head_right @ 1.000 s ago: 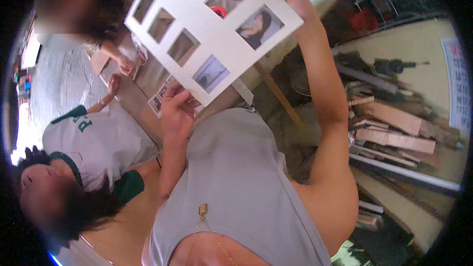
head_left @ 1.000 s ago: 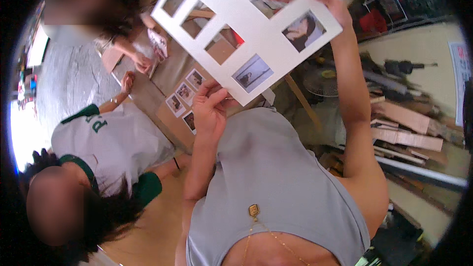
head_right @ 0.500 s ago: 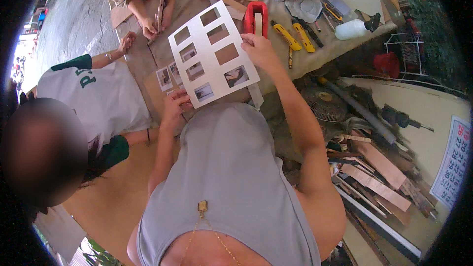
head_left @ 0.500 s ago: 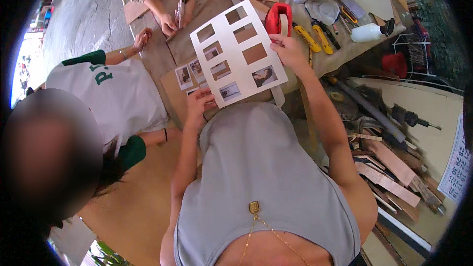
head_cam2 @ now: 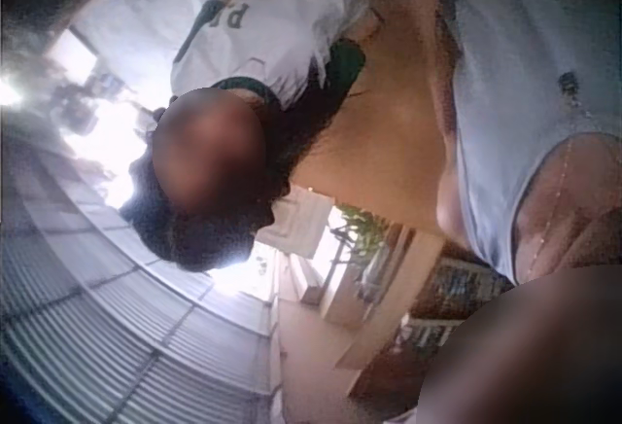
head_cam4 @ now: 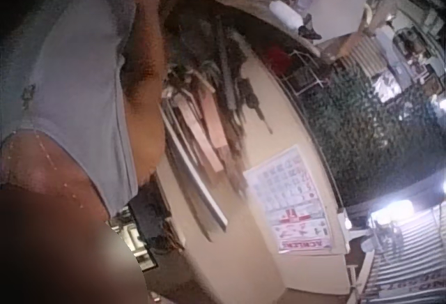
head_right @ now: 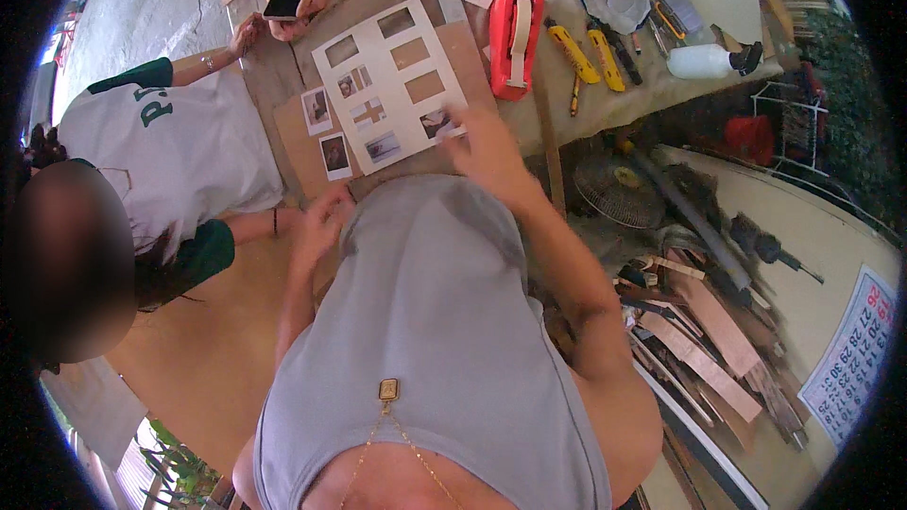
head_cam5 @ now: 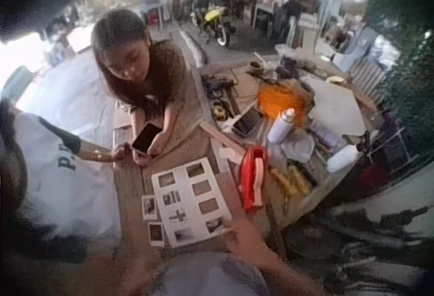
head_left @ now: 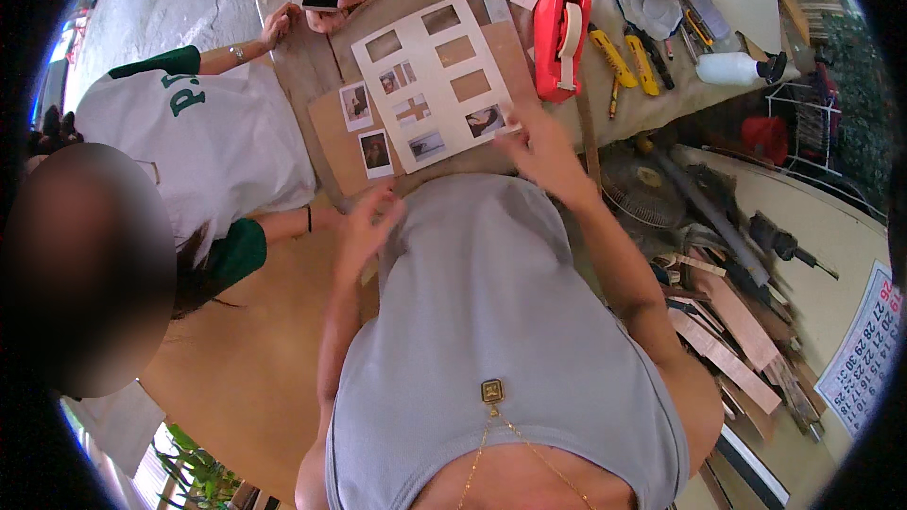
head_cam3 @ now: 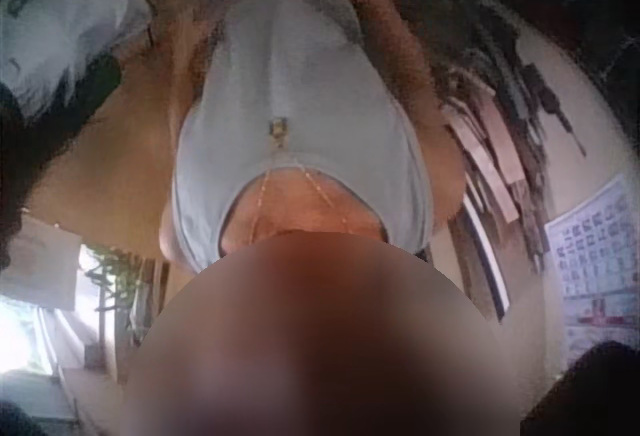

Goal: The person assembles a white photo frame by inserting small printed photos into cutout slots and pressing them into place. They handle the frame and photos by hand, occasionally adjusting the frame and inspecting the placement of the photos.

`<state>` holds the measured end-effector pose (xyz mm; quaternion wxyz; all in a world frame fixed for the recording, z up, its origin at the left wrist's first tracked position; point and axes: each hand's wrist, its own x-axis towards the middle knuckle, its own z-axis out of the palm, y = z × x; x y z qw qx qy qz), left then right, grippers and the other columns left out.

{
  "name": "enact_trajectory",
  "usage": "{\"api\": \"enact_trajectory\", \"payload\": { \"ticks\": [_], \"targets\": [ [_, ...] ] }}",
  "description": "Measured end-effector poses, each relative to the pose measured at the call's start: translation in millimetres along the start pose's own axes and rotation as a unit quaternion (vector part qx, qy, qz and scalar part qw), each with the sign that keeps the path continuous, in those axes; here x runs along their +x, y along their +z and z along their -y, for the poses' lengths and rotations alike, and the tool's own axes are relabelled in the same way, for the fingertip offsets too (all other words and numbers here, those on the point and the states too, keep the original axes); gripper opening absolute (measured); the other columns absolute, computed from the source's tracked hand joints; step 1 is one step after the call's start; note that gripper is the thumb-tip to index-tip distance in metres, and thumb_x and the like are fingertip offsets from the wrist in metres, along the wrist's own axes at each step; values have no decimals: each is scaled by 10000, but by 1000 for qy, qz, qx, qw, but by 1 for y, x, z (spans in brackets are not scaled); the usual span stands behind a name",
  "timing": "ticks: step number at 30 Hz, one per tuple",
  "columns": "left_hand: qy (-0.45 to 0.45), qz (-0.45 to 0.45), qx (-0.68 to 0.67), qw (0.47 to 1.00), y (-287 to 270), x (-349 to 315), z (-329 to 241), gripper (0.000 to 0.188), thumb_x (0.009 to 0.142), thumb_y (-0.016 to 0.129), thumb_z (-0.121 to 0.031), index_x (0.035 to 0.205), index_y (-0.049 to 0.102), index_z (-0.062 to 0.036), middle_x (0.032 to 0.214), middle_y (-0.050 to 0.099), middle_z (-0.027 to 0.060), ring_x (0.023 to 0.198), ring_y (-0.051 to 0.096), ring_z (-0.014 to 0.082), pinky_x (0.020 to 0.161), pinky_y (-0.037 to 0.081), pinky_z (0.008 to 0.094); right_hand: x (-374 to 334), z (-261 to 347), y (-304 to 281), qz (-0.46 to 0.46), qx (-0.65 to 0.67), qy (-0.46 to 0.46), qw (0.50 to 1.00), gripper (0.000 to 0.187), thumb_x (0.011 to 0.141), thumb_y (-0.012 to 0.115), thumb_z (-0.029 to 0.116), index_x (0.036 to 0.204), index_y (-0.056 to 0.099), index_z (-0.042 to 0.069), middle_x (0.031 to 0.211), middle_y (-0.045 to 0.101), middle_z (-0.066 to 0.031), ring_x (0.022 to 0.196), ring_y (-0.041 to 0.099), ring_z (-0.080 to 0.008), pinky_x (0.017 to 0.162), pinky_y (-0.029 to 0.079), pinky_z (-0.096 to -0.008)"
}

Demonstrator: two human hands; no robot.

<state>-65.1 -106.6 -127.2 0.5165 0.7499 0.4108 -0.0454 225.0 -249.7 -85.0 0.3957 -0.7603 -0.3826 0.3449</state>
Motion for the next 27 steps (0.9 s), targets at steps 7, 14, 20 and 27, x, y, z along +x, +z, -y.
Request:
{"api": "enact_trajectory", "payload": {
  "ticks": [7,14,20,27],
  "targets": [
    [74,52,-95,991,20,-59,-12,188,864,583,-136,1010,644,-35,982,646,110,996,600,263,924,424,314,-88,-34,24,223,79,-66,969,388,877,547,253,1234,552,102,1344,439,-163,1236,410,-320,1022,322,-388],
    [-137,-39,145,979,-7,-30,-8,164,843,626,-150,857,675,5,803,656,78,865,620,191,824,463,266,-91,-54,8,252,17,58,966,385,888,549,190,1256,524,81,1381,406,-138,1277,376,-294,1031,300,-363],
    [119,28,-94,988,11,-40,-13,218,878,574,-161,974,635,25,803,660,43,813,610,126,791,462,229,-127,-47,50,50,110,53,991,333,887,558,259,1167,591,82,1328,469,-148,1229,436,-279,1024,298,-384],
    [-55,-79,-234,968,9,-10,10,182,878,538,-116,761,583,16,673,569,35,643,473,83,588,409,245,-96,-14,54,-162,171,142,961,276,911,536,188,752,538,-38,693,567,-111,641,452,-79,592,416,-271]
  ]
}}
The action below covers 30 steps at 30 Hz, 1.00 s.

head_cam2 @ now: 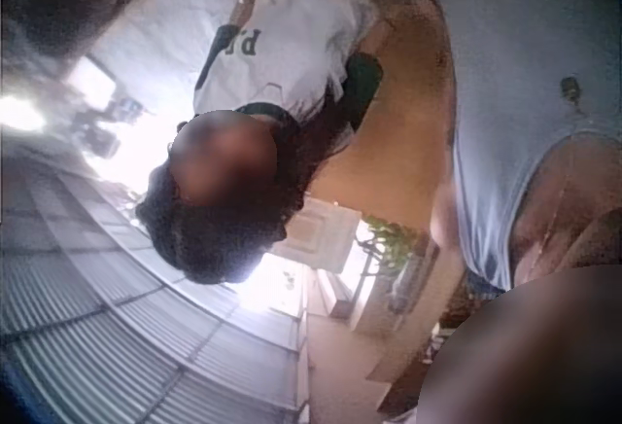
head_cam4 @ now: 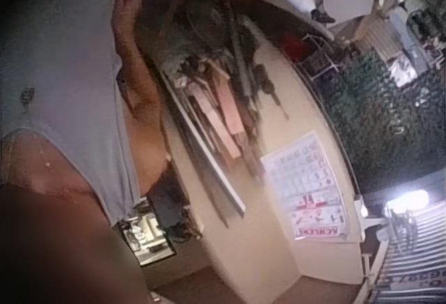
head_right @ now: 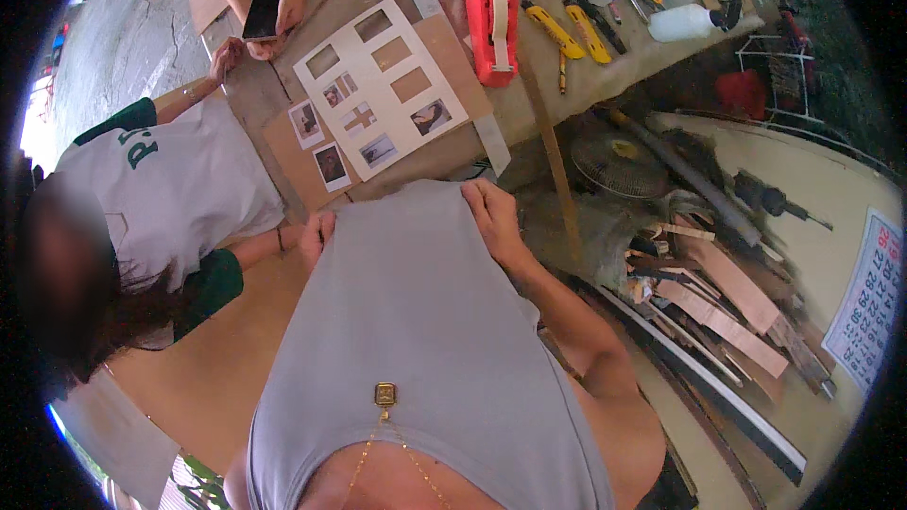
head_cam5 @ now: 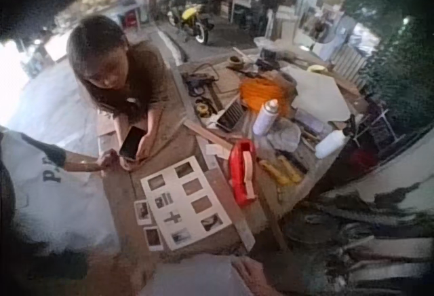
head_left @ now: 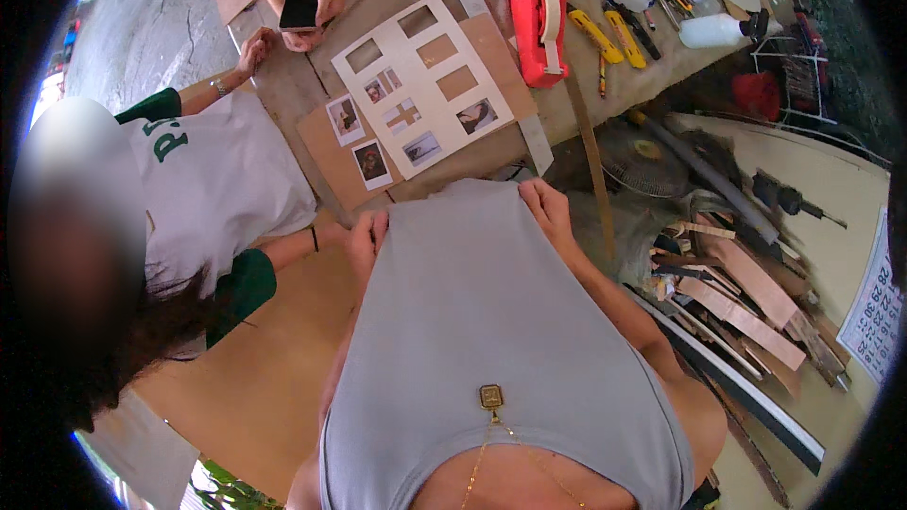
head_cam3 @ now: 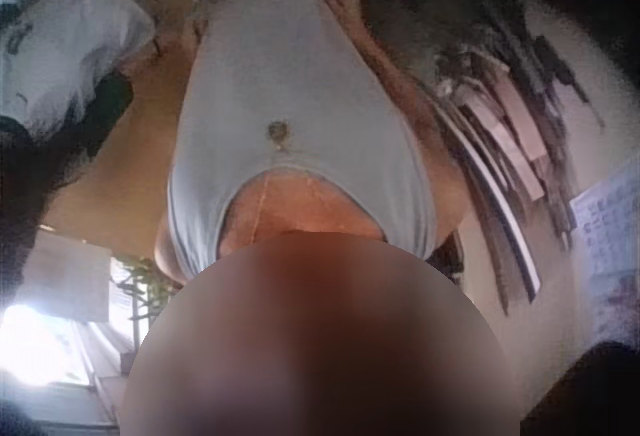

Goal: The person assembles a white photo frame by inserting small printed photos into cutout slots and pressing them into place. They handle the frame and photos by hand, occasionally adjusting the frame and inspecting the placement of the photos.

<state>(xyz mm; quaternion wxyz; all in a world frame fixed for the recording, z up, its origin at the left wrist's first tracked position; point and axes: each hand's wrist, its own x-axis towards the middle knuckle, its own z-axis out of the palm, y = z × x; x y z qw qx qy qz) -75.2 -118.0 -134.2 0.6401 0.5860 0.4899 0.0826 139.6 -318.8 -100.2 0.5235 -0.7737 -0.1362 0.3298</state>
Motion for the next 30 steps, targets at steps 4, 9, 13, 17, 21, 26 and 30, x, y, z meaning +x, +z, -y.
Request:
{"api": "enact_trajectory", "payload": {
  "ticks": [4,9,13,17,21,26,30],
  "targets": [
    [132,3,73,989,22,13,-6,189,831,598,-123,698,551,4,605,510,26,583,418,86,524,362,250,13,-12,14,28,-42,-73,996,252,838,599,138,676,509,-34,538,358,-76,510,331,-79,469,325,-287],
    [139,62,259,954,13,15,-5,145,801,629,-134,765,564,-10,673,535,43,646,444,94,572,373,244,18,-5,15,39,-57,-152,986,210,729,628,76,632,479,-35,517,350,-91,472,308,-105,439,281,-304],
    [177,108,182,961,14,31,-10,302,784,660,-195,1039,557,-69,981,558,120,907,502,151,766,414,261,35,-1,17,97,35,-63,993,355,728,642,184,1055,546,81,1052,526,-159,940,490,-192,799,374,-350],
    [64,178,-309,932,8,44,-59,849,710,583,-619,1400,292,-221,1431,270,137,1317,256,273,1070,209,428,64,59,-6,221,706,89,667,906,710,294,798,1440,189,272,1485,213,-77,1370,158,-320,1091,43,-534],
    [28,291,-611,735,8,35,-111,1014,629,313,-878,1435,209,-274,1507,128,104,1382,94,308,1086,11,551,68,94,-8,203,694,92,684,1021,643,73,884,1445,165,260,1491,185,-103,1371,138,-341,1078,9,-582],
    [31,275,-631,725,24,29,-143,1011,638,310,-873,1444,166,-280,1514,101,88,1387,66,303,1086,-4,551,71,101,-2,260,697,50,666,1008,650,47,879,1447,137,269,1511,106,-66,1383,91,-318,1087,-27,-561],
    [56,271,-623,732,32,23,-151,985,692,204,-853,1454,115,-235,1511,57,122,1385,34,351,1073,-70,568,75,100,-1,322,697,13,641,976,673,86,869,1448,116,278,1516,78,-31,1390,61,-294,1087,-59,-547]
  ]
}}
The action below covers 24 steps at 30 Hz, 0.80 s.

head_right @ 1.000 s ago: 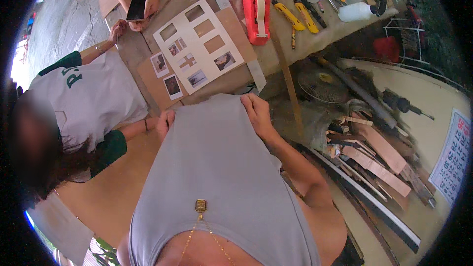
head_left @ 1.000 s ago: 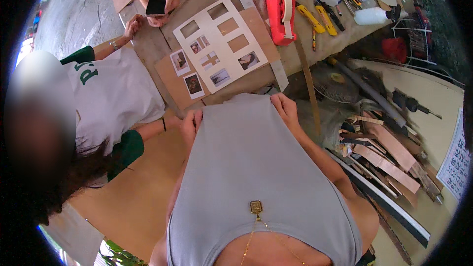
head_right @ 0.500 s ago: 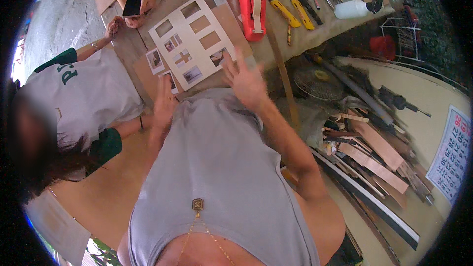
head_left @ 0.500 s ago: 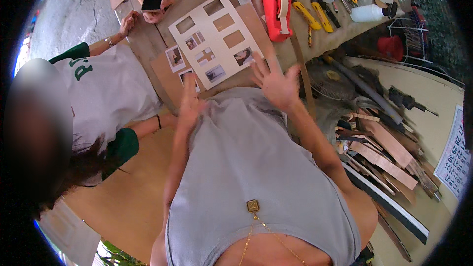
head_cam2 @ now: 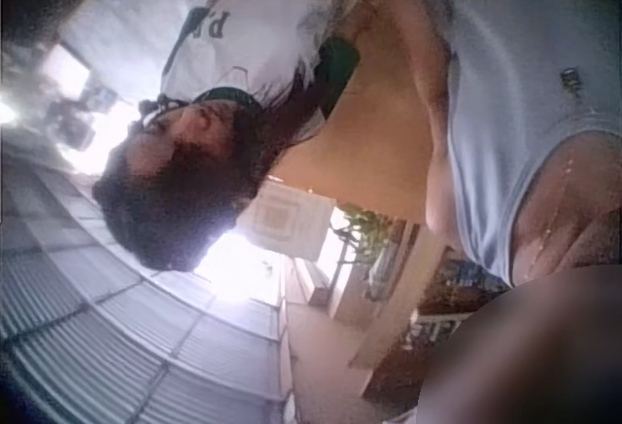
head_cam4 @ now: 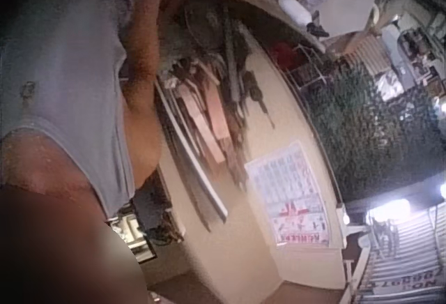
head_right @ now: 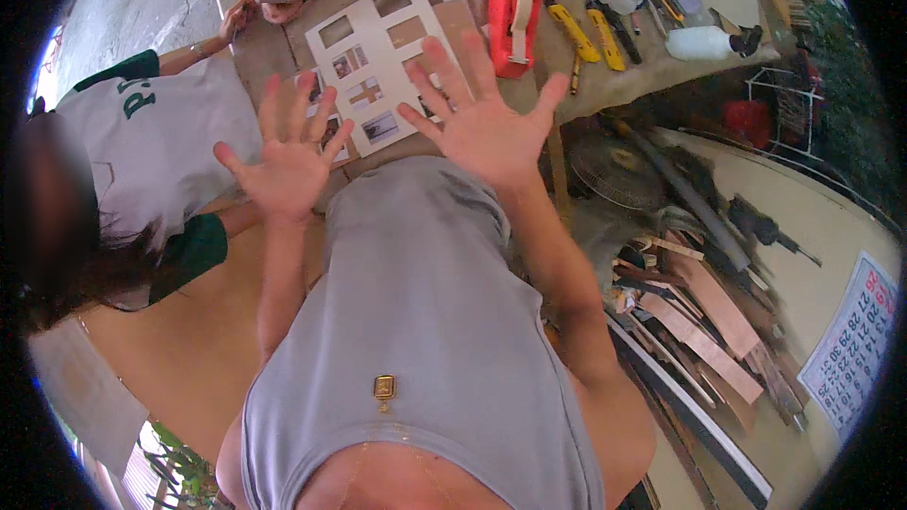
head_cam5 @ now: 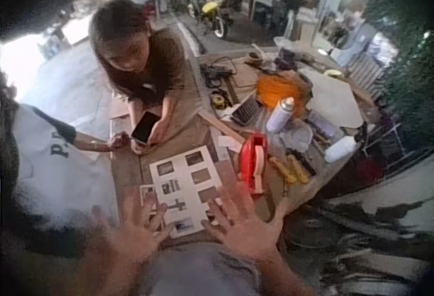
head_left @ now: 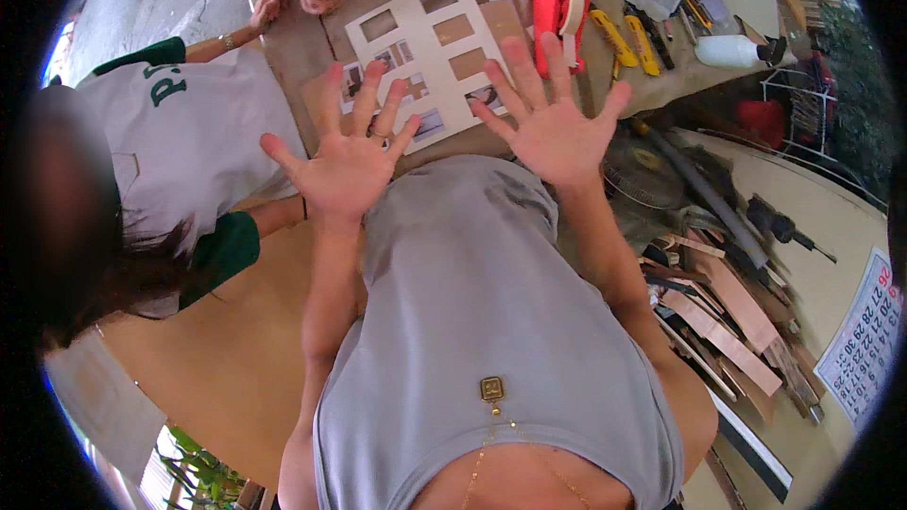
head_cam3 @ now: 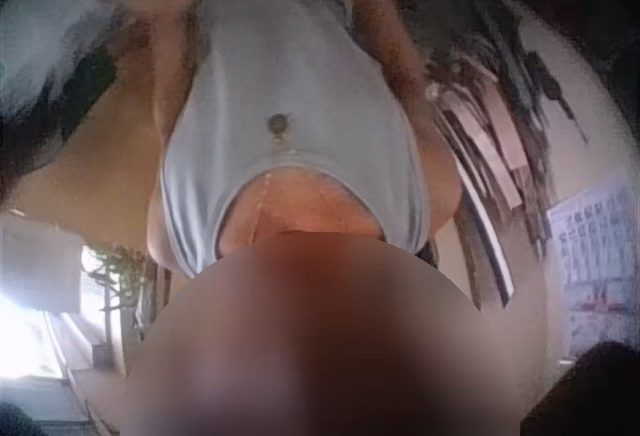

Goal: The person assembles a white photo frame by inserting small printed photos into cutout slots and pressing them into place. They handle the frame and photos by hand, occasionally adjusting the frame and inspecting the placement of the photos.

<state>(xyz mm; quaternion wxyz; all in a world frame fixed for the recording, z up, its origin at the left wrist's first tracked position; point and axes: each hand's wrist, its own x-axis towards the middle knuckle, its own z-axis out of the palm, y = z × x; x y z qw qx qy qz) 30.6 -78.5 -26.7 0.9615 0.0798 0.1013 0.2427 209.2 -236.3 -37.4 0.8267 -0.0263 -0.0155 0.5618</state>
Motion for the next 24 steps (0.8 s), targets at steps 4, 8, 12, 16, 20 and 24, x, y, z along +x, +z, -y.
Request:
{"api": "enact_trajectory", "payload": {
  "ticks": [4,8,12,16,20,24],
  "targets": [
    [-8,69,-8,998,-6,2,2,977,715,223,-832,1454,117,-202,1513,59,104,1388,22,335,1090,-69,529,6,-2,-11,96,-16,23,995,954,687,116,863,1448,100,287,1516,72,-3,1393,47,-280,1088,-75,-538],
    [-23,96,-4,995,-4,5,1,995,726,247,-818,1450,127,-146,1516,52,78,1392,16,309,1105,-74,482,9,-2,-9,122,-23,29,992,967,686,110,865,1450,92,272,1515,69,6,1394,36,-271,1091,-76,-531],
    [-31,131,16,991,-5,7,-1,1018,728,252,-816,1444,134,-101,1516,54,66,1393,10,297,1114,-75,443,12,-3,-10,124,-53,36,990,994,682,102,867,1452,95,238,1515,72,12,1395,26,-268,1093,-77,-528],
    [-40,170,10,984,-6,10,-3,1031,721,236,-825,1438,160,-87,1515,57,79,1393,7,299,1116,-65,437,16,-2,-14,162,-57,43,984,1029,680,104,869,1453,98,190,1514,83,1,1397,16,-248,1090,-93,-525],
    [-90,140,63,984,-9,5,-7,987,746,334,-773,1406,253,-45,1502,136,87,1388,81,277,1123,4,433,13,-1,-21,153,-66,49,985,994,732,107,826,1415,270,122,1460,268,-94,1369,190,-275,1112,32,-512],
    [-259,51,553,790,14,-23,4,540,867,547,-345,1294,462,-25,1357,426,125,1291,351,233,1097,199,395,-8,10,-45,-139,-620,158,756,470,920,451,409,1104,619,11,1111,613,-170,1054,571,-245,940,409,-337]
  ]
}}
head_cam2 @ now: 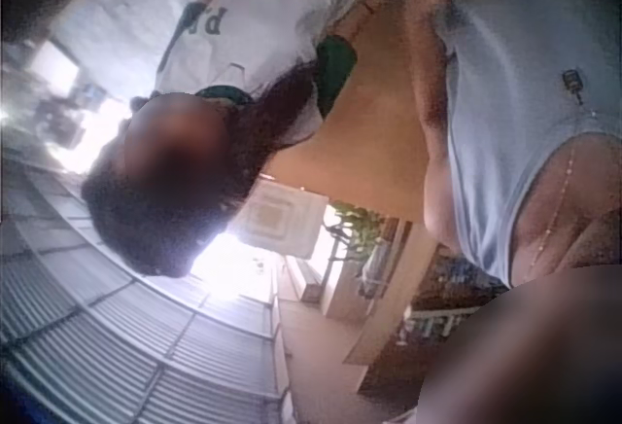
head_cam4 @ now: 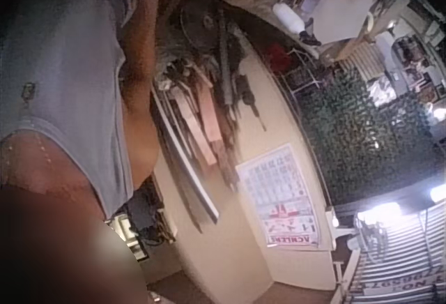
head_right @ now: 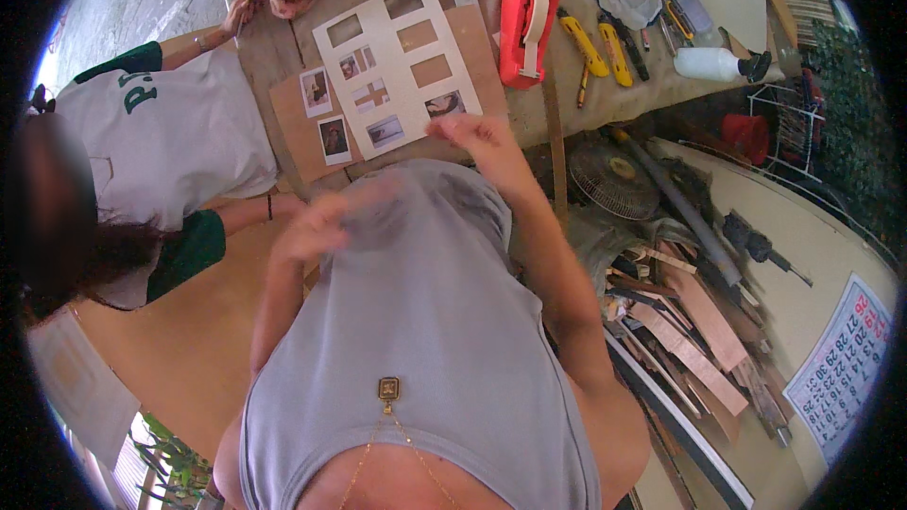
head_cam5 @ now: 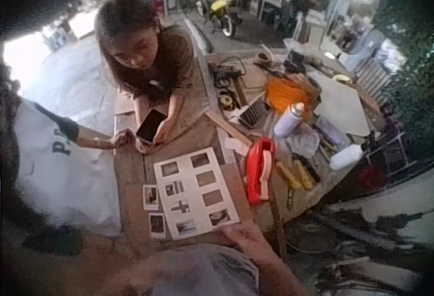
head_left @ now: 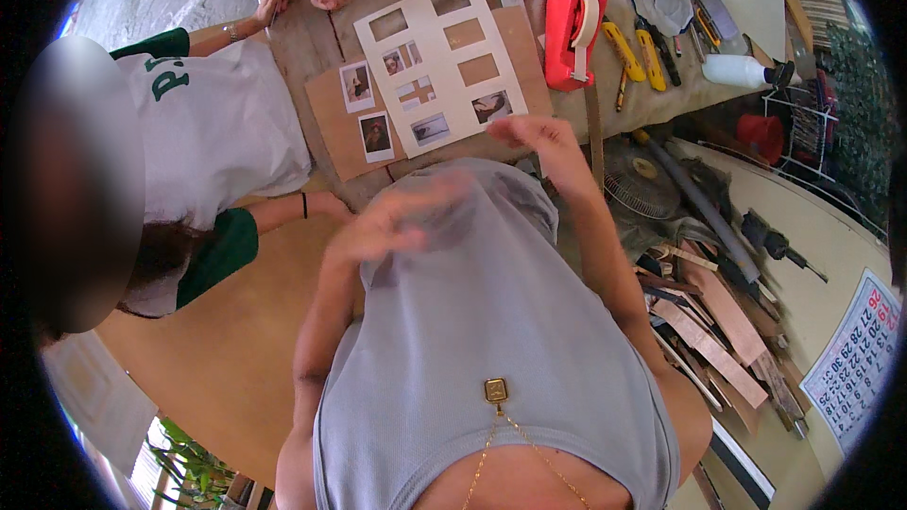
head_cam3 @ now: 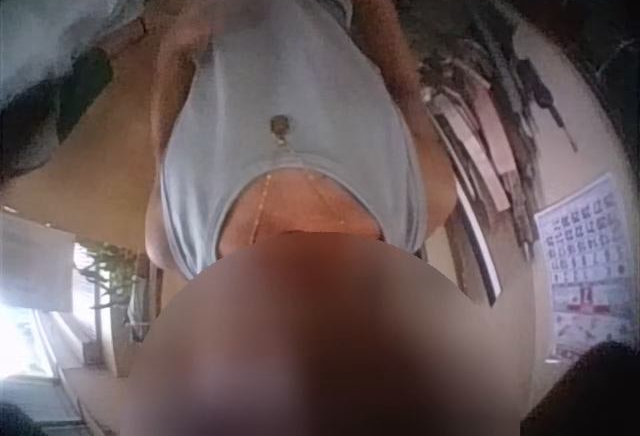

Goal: The person assembles a white photo frame by inserting small printed photos into cutout slots and pressing them into place. They handle the frame and photos by hand, occasionally adjusting the frame and inspecting the placement of the photos.

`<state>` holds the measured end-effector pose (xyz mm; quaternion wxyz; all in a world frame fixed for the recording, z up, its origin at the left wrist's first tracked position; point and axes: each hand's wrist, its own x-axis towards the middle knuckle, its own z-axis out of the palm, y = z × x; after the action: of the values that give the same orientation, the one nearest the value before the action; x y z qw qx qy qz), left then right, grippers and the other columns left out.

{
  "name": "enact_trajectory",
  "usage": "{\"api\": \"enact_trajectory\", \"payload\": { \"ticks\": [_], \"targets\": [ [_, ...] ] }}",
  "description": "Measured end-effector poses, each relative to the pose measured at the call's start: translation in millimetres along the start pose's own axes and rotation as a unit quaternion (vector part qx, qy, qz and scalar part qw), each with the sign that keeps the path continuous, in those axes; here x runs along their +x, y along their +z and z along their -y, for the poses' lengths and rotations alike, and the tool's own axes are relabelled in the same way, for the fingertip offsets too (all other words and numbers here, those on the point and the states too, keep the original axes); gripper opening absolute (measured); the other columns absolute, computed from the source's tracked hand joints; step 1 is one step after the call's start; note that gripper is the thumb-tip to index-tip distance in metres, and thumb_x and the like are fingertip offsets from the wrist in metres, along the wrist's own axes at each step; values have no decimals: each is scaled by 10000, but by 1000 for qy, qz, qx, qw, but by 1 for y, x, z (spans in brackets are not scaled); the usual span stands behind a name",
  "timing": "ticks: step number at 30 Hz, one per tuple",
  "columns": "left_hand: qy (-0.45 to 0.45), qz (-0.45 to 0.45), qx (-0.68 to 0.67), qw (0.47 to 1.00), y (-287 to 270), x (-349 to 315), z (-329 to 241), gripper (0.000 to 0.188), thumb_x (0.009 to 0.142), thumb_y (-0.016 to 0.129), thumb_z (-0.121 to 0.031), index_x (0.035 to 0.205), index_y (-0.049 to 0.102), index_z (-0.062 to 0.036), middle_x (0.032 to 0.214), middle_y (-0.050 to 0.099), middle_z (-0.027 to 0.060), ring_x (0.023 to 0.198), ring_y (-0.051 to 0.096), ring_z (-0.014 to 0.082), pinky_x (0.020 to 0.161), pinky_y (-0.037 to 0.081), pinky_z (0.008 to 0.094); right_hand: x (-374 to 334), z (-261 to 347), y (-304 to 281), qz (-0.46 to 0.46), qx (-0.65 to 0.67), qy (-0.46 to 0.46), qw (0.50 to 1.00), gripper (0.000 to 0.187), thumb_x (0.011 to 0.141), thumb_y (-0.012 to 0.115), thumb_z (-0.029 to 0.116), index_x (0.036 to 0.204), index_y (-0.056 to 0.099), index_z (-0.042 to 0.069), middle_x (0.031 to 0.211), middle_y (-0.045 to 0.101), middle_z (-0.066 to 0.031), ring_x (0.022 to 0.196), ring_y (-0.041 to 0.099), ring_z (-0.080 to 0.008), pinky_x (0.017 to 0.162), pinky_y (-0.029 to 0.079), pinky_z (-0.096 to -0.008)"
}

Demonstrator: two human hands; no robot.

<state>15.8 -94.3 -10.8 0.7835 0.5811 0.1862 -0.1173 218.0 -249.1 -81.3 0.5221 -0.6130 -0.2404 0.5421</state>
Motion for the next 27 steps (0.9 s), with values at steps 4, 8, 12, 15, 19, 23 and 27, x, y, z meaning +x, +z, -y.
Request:
{"api": "enact_trajectory", "payload": {
  "ticks": [4,8,12,15,19,23,27],
  "targets": [
    [117,22,-5,993,11,-28,57,300,816,630,-105,1103,625,-19,1114,626,119,1069,566,184,986,367,325,-23,-28,3,-73,-44,84,993,323,849,612,222,1079,622,-5,1120,615,-116,1070,550,-188,945,393,-317],
    [110,-214,92,966,23,-34,50,63,810,625,-58,784,629,-1,725,605,90,690,560,171,659,428,292,-62,-21,19,63,-2,-56,996,283,823,628,182,1070,638,44,1096,634,-67,1140,517,-210,1031,305,-382],
    [119,-253,182,943,28,-30,42,232,808,621,-50,625,490,4,553,422,91,500,404,181,475,303,305,-72,-17,32,114,-113,-95,982,167,838,615,146,968,635,43,1068,632,-70,1099,542,-224,1003,336,-369],
    [144,-249,212,934,28,-31,48,291,786,635,-43,578,436,1,516,363,95,442,350,198,440,264,316,-80,-18,45,8,12,-44,999,101,870,580,122,896,601,27,914,630,-59,907,586,-210,845,432,-311],
    [160,-262,211,928,31,-31,53,325,763,653,-44,541,419,-7,495,342,97,416,322,220,429,256,316,-86,-16,46,-28,-101,-60,993,102,887,560,106,844,561,13,770,565,-84,709,538,-194,641,427,-283],
    [149,-262,202,932,36,-30,52,320,763,658,-49,542,431,-3,490,357,94,416,330,200,430,261,311,-86,-18,45,-17,-143,-63,988,117,879,573,112,816,553,15,699,526,-102,598,488,-196,554,399,-304],
    [103,-242,169,950,41,-30,47,229,792,643,-77,619,520,9,520,444,70,450,388,135,446,296,283,-89,-23,37,6,-184,-78,980,126,871,585,116,798,552,20,669,506,-103,547,453,-204,513,381,-316]
  ]
}}
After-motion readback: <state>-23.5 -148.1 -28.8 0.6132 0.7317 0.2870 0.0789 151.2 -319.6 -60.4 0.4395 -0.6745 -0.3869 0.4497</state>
